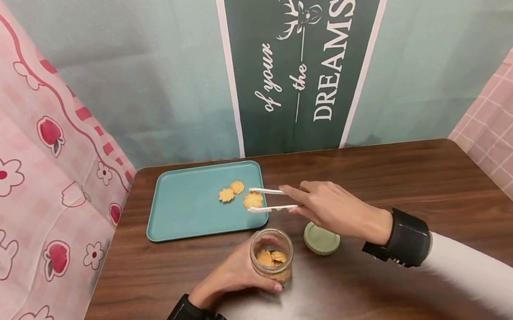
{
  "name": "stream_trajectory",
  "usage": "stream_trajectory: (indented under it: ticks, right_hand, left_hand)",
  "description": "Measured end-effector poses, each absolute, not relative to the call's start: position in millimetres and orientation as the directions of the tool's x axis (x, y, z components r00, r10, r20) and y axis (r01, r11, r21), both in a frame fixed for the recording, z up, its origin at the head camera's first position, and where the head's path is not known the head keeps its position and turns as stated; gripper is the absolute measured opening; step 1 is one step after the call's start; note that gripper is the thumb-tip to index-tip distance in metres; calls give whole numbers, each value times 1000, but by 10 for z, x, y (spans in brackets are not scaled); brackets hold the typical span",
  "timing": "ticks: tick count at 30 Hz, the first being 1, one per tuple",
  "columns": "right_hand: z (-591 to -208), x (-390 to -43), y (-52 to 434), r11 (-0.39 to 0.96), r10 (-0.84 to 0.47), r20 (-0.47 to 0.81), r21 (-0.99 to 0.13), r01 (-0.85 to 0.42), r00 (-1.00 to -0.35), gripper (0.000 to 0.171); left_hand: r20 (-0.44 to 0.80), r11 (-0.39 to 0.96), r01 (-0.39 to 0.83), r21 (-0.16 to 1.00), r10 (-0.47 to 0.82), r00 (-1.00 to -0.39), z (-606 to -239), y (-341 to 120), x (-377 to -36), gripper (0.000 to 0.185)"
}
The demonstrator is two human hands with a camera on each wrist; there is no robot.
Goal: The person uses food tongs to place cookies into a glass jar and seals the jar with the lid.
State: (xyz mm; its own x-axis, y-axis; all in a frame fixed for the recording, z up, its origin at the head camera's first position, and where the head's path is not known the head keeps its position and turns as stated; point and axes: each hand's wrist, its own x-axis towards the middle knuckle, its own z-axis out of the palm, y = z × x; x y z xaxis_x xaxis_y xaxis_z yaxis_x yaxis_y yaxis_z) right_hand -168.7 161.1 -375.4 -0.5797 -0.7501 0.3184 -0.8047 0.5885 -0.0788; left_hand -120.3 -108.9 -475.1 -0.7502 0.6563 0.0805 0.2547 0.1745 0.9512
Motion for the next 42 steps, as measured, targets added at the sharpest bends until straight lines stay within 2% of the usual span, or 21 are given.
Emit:
stream_trajectory:
  ticks: [20,28,31,35,42]
  right_hand:
    - [-3598,-1231,1797,588,-744,339,-77,-805,-576,55]
    - [-3626,-1038,1848,585,-749,340,-60,-809,-568,61]
    - [-3635,-997,1867,584,-748,349,-57,-810,-564,55]
    - [-3643,-968,1883,575,-748,363,-62,-816,-555,46]
    - [-3617,-957,1933,576,-742,374,-71,-814,-557,57]
  left_hand:
    - [68,164,234,958,666,-743,-4767,-1094,-1193,91]
    - [14,212,193,958,639,-769,-4774,-1106,-1171,104]
    - [-4,220,176,959,634,-773,-4755,-1110,-1164,106]
    - [4,221,183,958,628,-778,-4741,-1115,-1161,104]
    - [81,159,244,957,660,-747,-4764,-1098,-1193,90]
